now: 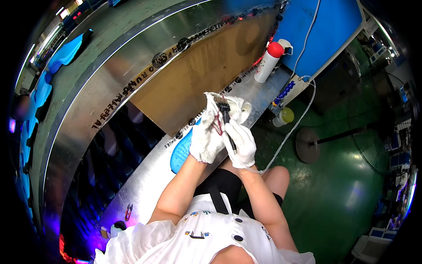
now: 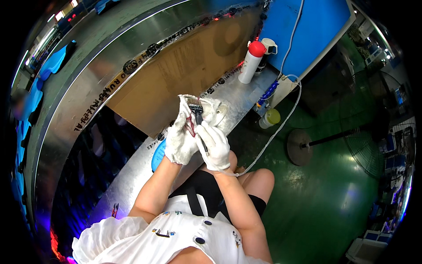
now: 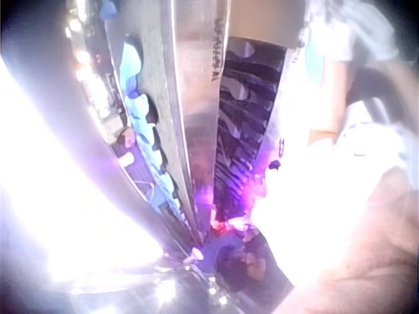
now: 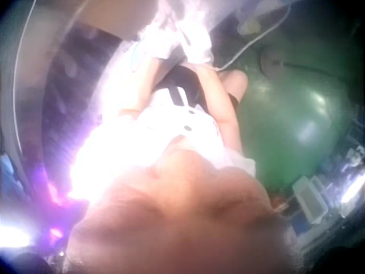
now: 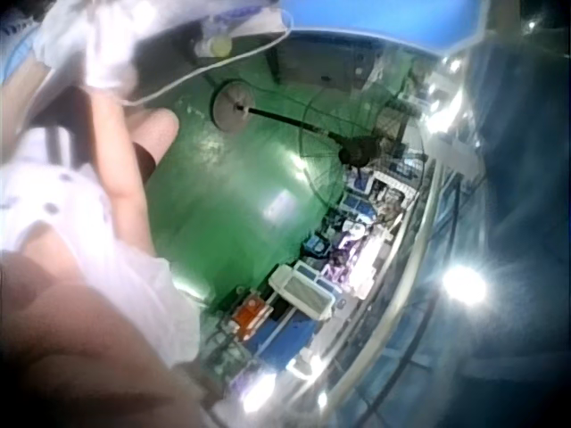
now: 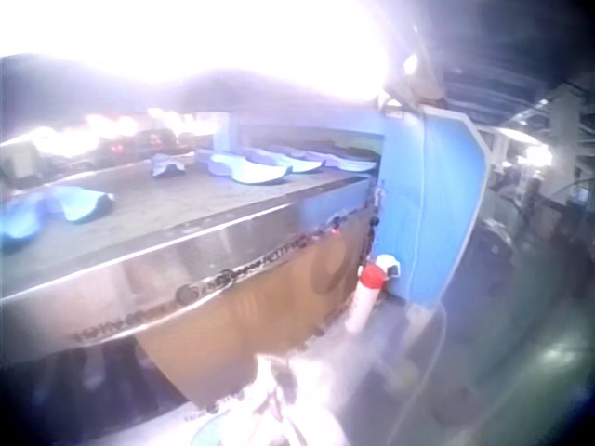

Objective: The person applies liquid to blue shoe outsoles using a brush tool. They reach for an outsole on a conveyor belt, hold it while brushing the substance onto the surface, and then return the item to the moving belt.

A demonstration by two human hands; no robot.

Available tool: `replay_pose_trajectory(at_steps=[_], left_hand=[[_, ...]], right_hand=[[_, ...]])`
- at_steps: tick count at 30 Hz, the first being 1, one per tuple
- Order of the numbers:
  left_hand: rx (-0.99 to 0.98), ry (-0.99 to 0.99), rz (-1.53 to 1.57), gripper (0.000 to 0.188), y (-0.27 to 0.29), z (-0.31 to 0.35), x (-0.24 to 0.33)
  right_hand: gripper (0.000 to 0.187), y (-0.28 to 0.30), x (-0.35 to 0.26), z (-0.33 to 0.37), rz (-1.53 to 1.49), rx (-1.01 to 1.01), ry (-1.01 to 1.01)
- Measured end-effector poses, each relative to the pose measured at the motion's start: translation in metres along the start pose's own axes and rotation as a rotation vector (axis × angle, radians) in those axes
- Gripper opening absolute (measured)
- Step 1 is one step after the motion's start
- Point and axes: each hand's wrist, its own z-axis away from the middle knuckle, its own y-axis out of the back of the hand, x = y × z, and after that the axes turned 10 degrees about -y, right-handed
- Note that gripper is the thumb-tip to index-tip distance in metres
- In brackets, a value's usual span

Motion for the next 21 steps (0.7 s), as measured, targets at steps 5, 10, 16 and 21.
replay_pose_trajectory(at_steps=[5,10,16,21], left_hand=[[0.057,-0.109,-0.177,0.023,0.011,-0.003,-0.006],[0.213,-0.110,-0.154,0.018,-0.011,-0.003,-0.004],[0.221,-0.120,-0.109,0.021,-0.027,0.002,-0.004],[0.229,-0.064,-0.114,0.021,-0.020,0.002,-0.004]], right_hand=[[0.034,0.004,-0.005,-0.011,0.094,-0.022,0.112],[0.033,0.005,-0.004,-0.010,0.067,-0.051,0.112],[0.030,0.001,-0.006,-0.013,-0.027,-0.025,-0.002],[0.026,-0.008,-0.015,-0.005,-0.218,0.067,-0.319]])
